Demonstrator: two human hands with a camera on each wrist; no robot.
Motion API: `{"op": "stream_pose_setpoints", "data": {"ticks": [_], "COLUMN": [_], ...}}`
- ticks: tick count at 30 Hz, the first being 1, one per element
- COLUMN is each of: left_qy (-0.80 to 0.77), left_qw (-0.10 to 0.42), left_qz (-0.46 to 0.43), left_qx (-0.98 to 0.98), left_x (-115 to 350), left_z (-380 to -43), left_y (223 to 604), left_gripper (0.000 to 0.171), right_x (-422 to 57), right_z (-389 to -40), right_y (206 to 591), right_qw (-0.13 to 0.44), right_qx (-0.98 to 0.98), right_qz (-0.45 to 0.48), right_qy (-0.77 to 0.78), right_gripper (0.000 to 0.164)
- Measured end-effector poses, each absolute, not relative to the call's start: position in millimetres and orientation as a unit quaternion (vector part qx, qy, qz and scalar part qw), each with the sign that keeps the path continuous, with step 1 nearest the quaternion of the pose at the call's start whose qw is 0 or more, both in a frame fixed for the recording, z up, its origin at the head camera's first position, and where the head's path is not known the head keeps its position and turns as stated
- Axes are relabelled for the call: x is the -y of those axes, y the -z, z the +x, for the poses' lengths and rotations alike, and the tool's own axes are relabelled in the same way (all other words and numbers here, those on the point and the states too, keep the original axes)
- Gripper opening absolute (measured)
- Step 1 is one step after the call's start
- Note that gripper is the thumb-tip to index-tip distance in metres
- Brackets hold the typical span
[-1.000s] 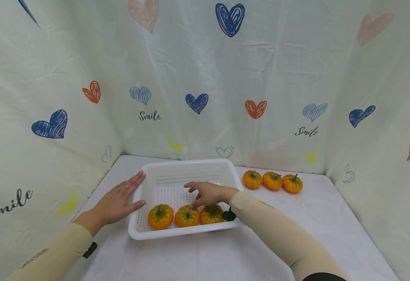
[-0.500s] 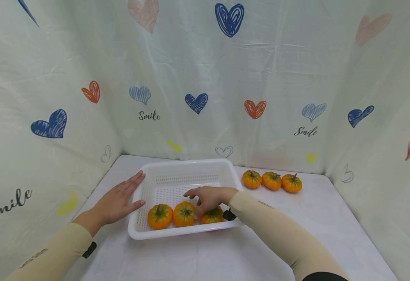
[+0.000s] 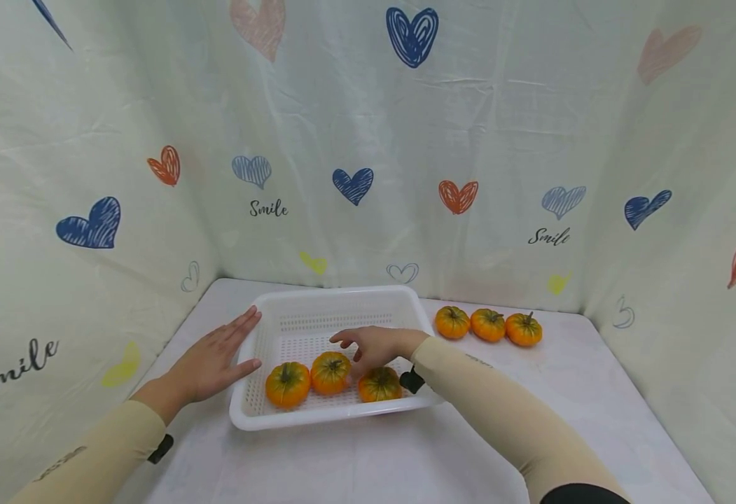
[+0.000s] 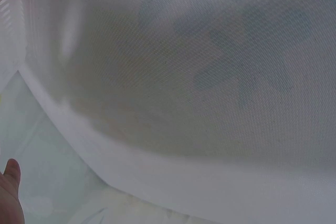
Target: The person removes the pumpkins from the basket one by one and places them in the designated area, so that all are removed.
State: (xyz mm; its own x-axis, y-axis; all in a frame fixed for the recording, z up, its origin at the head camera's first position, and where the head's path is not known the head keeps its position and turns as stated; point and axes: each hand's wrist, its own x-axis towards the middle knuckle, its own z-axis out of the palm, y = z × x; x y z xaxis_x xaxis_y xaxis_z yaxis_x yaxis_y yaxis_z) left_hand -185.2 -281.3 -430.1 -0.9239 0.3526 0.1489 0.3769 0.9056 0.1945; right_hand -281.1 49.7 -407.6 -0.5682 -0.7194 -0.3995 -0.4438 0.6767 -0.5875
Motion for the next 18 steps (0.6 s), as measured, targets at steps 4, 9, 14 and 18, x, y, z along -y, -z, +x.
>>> {"op": "stream_pose_setpoints", "data": {"ticks": [4, 9, 14, 18], "left_qy": [0.113, 0.112, 0.110, 0.109], "left_qw": [0.059, 0.059, 0.058, 0.062], "left_qz": [-0.192, -0.193, -0.191, -0.192], "left_qx": [0.973, 0.973, 0.974, 0.973], "left_x": [281, 281, 281, 281], "left_z": [-184, -184, -184, -183], "left_y": [428, 429, 429, 427], "left_gripper": [0.085, 0.084, 0.084, 0.084], "right_x": [-45, -41, -42, -43], "right_z": [-280, -279, -279, -280], "right_y": [408, 414, 419, 418], "right_qw": [0.329, 0.323, 0.305, 0.295], "right_qx": [-0.849, -0.854, -0.865, -0.870], "right_qz": [-0.354, -0.355, -0.347, -0.342], "right_qy": [0.213, 0.201, 0.198, 0.199], "right_gripper": [0.080, 0.074, 0.069, 0.069]}}
